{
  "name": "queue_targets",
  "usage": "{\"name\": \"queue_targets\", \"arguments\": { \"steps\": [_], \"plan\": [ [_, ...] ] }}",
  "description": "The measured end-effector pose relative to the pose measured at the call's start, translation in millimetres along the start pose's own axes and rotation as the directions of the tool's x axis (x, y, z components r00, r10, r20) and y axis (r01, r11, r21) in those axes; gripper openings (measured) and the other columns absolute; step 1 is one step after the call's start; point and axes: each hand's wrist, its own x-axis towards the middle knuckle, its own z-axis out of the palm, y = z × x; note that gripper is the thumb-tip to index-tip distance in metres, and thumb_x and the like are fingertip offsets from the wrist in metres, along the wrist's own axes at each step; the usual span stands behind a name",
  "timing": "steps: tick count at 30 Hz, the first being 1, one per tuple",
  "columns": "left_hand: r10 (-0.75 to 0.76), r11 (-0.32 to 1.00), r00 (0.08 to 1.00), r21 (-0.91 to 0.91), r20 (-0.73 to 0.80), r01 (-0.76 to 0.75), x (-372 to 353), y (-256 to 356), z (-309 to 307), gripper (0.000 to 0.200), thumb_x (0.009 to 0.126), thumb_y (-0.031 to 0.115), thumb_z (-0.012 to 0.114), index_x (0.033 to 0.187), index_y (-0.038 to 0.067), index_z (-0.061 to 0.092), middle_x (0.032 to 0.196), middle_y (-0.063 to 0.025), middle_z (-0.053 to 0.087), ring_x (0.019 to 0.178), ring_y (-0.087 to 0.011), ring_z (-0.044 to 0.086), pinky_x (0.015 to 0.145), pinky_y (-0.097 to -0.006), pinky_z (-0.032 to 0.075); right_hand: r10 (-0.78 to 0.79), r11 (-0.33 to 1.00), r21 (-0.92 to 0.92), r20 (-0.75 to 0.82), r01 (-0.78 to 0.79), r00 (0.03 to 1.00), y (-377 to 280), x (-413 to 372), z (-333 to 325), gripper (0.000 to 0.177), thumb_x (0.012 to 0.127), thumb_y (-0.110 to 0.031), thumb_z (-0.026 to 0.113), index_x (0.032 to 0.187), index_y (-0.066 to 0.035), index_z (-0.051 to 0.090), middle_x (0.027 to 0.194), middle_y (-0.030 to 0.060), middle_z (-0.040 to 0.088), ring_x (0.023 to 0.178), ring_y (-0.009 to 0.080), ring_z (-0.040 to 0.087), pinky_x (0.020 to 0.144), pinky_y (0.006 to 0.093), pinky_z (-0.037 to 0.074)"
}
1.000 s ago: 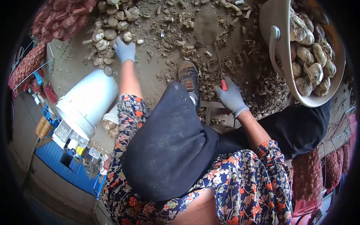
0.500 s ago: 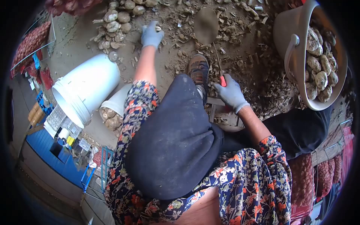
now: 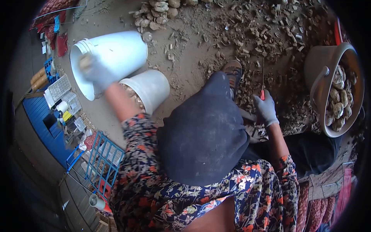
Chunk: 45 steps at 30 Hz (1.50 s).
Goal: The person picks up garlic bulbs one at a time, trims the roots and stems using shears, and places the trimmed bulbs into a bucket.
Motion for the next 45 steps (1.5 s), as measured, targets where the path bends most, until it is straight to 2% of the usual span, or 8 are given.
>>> {"name": "queue_targets", "arguments": {
  "steps": [3,7,12,13,16,24,29,45],
  "plan": [
    [-0.161,0.984,0.979,-0.104,-0.125,0.148,65,26,-49,0.024,0.075,0.012,0.068,0.094,-0.001,0.062,0.09,-0.0123,0.065,0.074,-0.0221,0.062,0.068,-0.0327,0.053,0.027,1.0,-0.001,0.039,-0.027,0.999,-9,2,1,0.041,0.078,-0.031,0.063,0.1,0.002,0.053,0.091,0.0252,0.061,0.088,0.0419,0.058,0.076,0.0425,0.046],
    [0.482,0.807,0.866,0.316,0.136,-0.499,60,20,-10,0.026,0.075,0.013,0.067,0.094,-0.004,0.061,0.09,-0.0161,0.064,0.078,-0.0291,0.061,0.073,-0.0368,0.051,-0.01,0.997,-0.073,0.039,0.012,0.999,-25,-2,4,0.039,0.078,-0.03,0.062,0.098,0.002,0.052,0.088,0.0254,0.059,0.086,0.0423,0.057,0.075,0.0426,0.046],
    [-0.16,0.97,0.777,0.243,0.609,0.009,-67,-1,161,0.018,0.083,0.016,0.064,0.098,0.005,0.062,0.09,-0.0107,0.066,0.082,-0.022,0.063,0.071,-0.0334,0.052,0.058,0.998,-0.028,0.046,-0.057,0.997,-43,-11,0,0.038,0.078,-0.031,0.061,0.097,0.001,0.052,0.09,0.0258,0.06,0.088,0.0431,0.058,0.076,0.044,0.045],
    [-0.467,0.783,0.414,0.147,0.782,0.605,-77,-7,179,0.034,0.079,0.009,0.069,0.111,0.011,0.057,0.092,-0.0057,0.064,0.074,-0.0206,0.061,0.054,-0.0337,0.05,0.061,0.998,-0.033,0.039,-0.06,0.997,-42,-10,0,0.039,0.078,-0.031,0.061,0.096,0.001,0.052,0.09,0.0258,0.06,0.089,0.043,0.057,0.077,0.0443,0.045],
    [-0.763,0.481,0.205,0.326,0.614,0.814,-110,-24,225,0.058,0.072,0.003,0.074,0.122,0.014,0.046,0.094,-0.004,0.061,0.067,-0.018,0.057,0.042,-0.0312,0.043,0.114,0.992,-0.061,0.021,-0.113,0.993,-39,-9,-3,0.04,0.078,-0.033,0.061,0.097,0.002,0.052,0.092,0.026,0.06,0.09,0.0433,0.057,0.078,0.0449,0.045],
    [-0.401,0.271,-0.073,0.194,0.913,0.943,-161,26,143,0.043,0.076,0.005,0.07,0.114,0.01,0.05,0.096,-0.008,0.062,0.071,-0.0133,0.059,0.046,-0.0212,0.04,0.041,0.997,-0.063,0.032,-0.039,0.999,-68,0,7,0.04,0.078,-0.03,0.064,0.101,-0.001,0.051,0.093,0.0268,0.06,0.092,0.0453,0.057,0.077,0.047,0.045],
    [0.052,0.156,0.169,-0.175,0.984,0.972,-183,103,98,0.058,0.069,-0.008,0.069,0.122,0.008,0.05,0.107,-0.0034,0.059,0.097,-0.0155,0.059,0.086,-0.0283,0.05,-0.196,0.942,-0.245,0.145,0.227,0.97,-112,2,15,0.026,0.084,-0.022,0.058,0.098,-0.003,0.048,0.087,0.0256,0.06,0.088,0.0433,0.058,0.072,0.0493,0.045],
    [0.345,0.726,0.19,-0.389,0.919,0.568,-176,226,77,0.066,0.063,0.01,0.081,0.119,-0.003,0.051,0.101,-0.0101,0.064,0.091,-0.0153,0.062,0.081,-0.029,0.052,-0.459,0.706,-0.59,0.038,0.39,0.888,-134,-9,-27,0.05,0.083,-0.046,0.058,0.109,-0.005,0.046,0.093,0.0174,0.06,0.089,0.0343,0.062,0.082,0.0462,0.045]
  ]
}}
